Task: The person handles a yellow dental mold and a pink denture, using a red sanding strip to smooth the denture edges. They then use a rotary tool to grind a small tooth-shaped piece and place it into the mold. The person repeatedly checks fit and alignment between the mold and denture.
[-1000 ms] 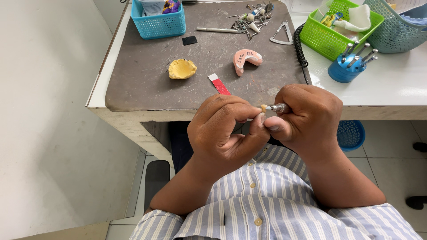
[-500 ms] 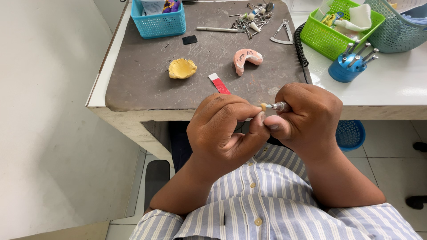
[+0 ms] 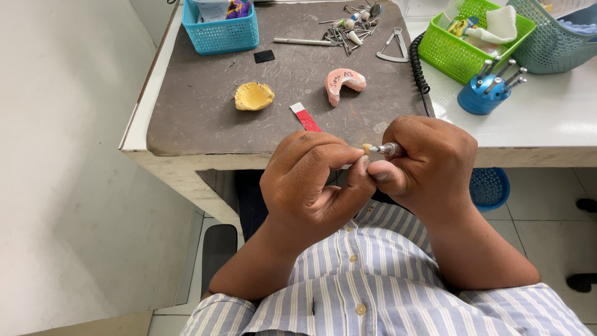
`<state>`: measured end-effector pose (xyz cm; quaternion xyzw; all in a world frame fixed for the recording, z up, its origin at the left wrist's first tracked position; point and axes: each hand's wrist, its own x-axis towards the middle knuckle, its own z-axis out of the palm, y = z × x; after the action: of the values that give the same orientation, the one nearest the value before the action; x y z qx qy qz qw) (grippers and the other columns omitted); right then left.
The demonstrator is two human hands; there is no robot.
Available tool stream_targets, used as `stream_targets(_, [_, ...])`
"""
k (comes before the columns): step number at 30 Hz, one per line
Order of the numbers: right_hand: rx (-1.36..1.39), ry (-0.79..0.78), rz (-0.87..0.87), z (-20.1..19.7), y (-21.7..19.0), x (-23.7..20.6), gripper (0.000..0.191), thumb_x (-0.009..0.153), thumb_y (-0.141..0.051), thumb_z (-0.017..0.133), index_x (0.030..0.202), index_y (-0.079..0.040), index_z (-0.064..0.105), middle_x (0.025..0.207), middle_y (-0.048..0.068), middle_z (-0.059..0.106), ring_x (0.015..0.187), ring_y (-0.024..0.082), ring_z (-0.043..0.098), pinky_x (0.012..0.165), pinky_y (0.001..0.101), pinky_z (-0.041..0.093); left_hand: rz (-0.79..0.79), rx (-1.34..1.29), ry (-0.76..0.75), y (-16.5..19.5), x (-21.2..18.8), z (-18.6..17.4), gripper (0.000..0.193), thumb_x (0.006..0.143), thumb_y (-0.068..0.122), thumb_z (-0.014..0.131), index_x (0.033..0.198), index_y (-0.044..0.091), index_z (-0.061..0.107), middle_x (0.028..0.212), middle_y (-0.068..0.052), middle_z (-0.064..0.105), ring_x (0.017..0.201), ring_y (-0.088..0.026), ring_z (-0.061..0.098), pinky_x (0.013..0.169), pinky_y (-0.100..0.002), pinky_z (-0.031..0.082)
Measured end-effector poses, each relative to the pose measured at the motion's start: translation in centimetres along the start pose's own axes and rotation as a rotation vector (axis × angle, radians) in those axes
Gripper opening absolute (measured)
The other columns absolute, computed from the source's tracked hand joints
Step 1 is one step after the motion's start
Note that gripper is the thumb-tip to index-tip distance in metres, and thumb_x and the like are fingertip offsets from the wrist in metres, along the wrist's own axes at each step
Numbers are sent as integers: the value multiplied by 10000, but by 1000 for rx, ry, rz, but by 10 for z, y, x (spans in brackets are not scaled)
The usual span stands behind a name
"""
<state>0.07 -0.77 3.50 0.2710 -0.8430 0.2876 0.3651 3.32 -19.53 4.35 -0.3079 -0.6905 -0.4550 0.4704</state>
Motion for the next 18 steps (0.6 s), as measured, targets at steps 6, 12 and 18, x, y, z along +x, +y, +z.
stream_targets(6, [-7, -8, -14, -2, -1, 2, 763, 932, -814, 530, 743, -77, 579, 623, 50, 491, 573, 224, 561, 531, 339, 406, 3, 0, 3, -1, 0, 0, 145, 910, 36, 800, 968, 63, 670, 938, -60, 704, 806, -167, 695, 719, -278, 564])
stream_targets(12, [-33, -4, -22, -1, -1, 2, 752, 937, -803, 528, 741, -79, 580, 631, 46, 497, 582, 227, 564, 536, 342, 404, 1, 3, 7, -1, 0, 1, 144, 910, 29, 800, 960, 63, 669, 934, -60, 704, 802, -167, 692, 713, -275, 562])
stream_targets(18, [-22, 6, -15, -1, -1, 2, 741, 912, -807, 528, 760, -84, 581, 617, 46, 489, 557, 221, 554, 519, 340, 402, 17, 5, 3, -1, 0, 0, 146, 907, 31, 800, 963, 61, 669, 935, -62, 700, 806, -172, 692, 715, -283, 562])
